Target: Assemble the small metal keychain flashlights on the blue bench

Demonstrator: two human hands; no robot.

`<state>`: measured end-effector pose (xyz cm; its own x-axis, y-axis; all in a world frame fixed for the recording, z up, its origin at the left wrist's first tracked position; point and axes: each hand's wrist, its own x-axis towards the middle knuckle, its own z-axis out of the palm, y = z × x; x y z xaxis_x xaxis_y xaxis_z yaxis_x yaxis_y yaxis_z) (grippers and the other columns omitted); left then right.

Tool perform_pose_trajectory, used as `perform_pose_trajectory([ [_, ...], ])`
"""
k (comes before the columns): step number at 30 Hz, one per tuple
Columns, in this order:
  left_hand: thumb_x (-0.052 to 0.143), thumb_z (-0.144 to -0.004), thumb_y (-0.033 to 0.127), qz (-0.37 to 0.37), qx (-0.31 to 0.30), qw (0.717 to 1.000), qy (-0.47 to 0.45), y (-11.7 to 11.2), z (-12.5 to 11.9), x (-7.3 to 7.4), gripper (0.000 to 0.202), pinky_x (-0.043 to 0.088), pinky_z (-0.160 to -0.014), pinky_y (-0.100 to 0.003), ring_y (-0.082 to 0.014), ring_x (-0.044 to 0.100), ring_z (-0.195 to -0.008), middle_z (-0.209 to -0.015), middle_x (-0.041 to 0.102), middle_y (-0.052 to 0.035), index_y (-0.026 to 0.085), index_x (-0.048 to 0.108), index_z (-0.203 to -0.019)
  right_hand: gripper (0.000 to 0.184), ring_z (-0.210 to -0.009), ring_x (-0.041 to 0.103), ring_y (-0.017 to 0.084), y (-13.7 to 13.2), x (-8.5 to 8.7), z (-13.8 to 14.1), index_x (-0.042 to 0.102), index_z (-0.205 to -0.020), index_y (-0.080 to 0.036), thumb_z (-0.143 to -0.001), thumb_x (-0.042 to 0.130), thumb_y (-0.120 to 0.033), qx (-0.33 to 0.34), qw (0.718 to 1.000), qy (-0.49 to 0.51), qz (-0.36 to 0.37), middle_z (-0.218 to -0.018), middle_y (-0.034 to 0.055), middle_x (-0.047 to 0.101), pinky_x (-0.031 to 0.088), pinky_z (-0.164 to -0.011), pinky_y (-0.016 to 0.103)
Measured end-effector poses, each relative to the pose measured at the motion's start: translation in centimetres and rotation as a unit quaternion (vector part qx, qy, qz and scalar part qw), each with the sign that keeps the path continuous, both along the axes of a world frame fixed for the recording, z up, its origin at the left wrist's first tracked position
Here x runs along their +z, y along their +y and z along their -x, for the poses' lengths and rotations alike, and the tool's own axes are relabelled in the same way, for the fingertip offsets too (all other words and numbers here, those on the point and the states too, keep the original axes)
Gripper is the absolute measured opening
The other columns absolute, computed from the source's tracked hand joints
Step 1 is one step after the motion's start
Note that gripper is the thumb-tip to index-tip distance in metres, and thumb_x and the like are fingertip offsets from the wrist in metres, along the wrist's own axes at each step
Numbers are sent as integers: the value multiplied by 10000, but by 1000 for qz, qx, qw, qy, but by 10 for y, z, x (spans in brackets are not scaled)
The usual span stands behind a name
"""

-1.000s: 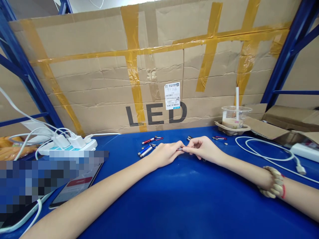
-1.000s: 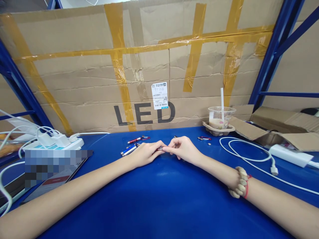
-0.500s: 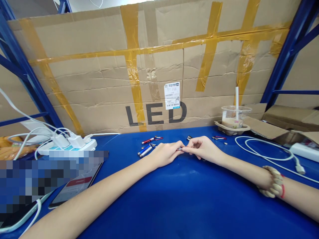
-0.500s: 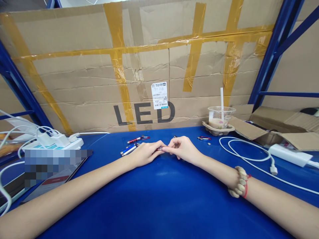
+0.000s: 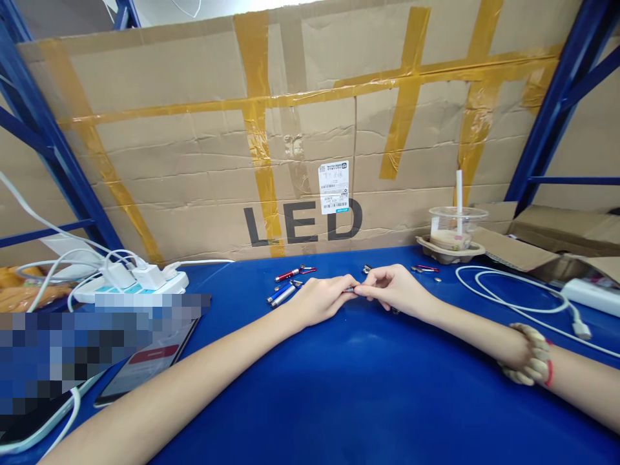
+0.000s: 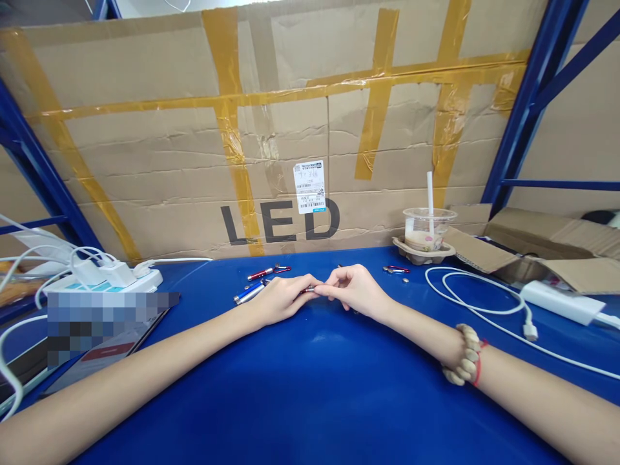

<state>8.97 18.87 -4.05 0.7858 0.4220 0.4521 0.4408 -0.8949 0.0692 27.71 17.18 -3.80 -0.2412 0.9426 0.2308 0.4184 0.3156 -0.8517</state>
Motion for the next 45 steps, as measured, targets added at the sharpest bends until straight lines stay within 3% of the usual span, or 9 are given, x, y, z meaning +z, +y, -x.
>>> perform_pose_trajectory([
  [23, 346, -926, 271, -19, 17, 999, 21, -4, -1, 2, 181, 456, -629, -222, -150, 631, -843, -1019, 638, 1, 198, 466, -1040, 387, -321, 395, 31, 0, -1, -1, 506, -552, -129, -596, 678, -473, 7, 1000, 6, 18, -448, -30, 495, 260, -310, 142],
  [34, 294, -932, 282, -1, 75, 997, 20, -5, -2, 4, 208, 458, -630, -243, -174, 630, -816, -948, 650, -24, 201, 458, -1030, 414, -307, 362, 35, -2, 1, 3, 517, -564, -133, -640, 629, -524, -7, 1000, -8, -22, -373, -44, 437, 256, -333, 153],
  [39, 282, -933, 317, 12, 104, 994, -21, -2, -3, 1, 234, 460, -652, -251, -183, 627, -846, -1004, 633, -18, 229, 433, -1089, 395, -358, 435, 41, -2, 0, 3, 591, -720, -127, -661, 620, -516, -14, 997, -4, -75, -573, -8, 549, 300, -352, 167],
  [45, 256, -938, 313, 48, 115, 991, -43, -3, -2, 2, 237, 441, -632, -246, -175, 627, -769, -916, 633, -11, 229, 433, -1071, 408, -393, 472, 39, 0, -2, 1, 613, -944, -161, -692, 615, -483, -18, 990, -2, -137, -765, 21, 586, 357, -375, 181],
])
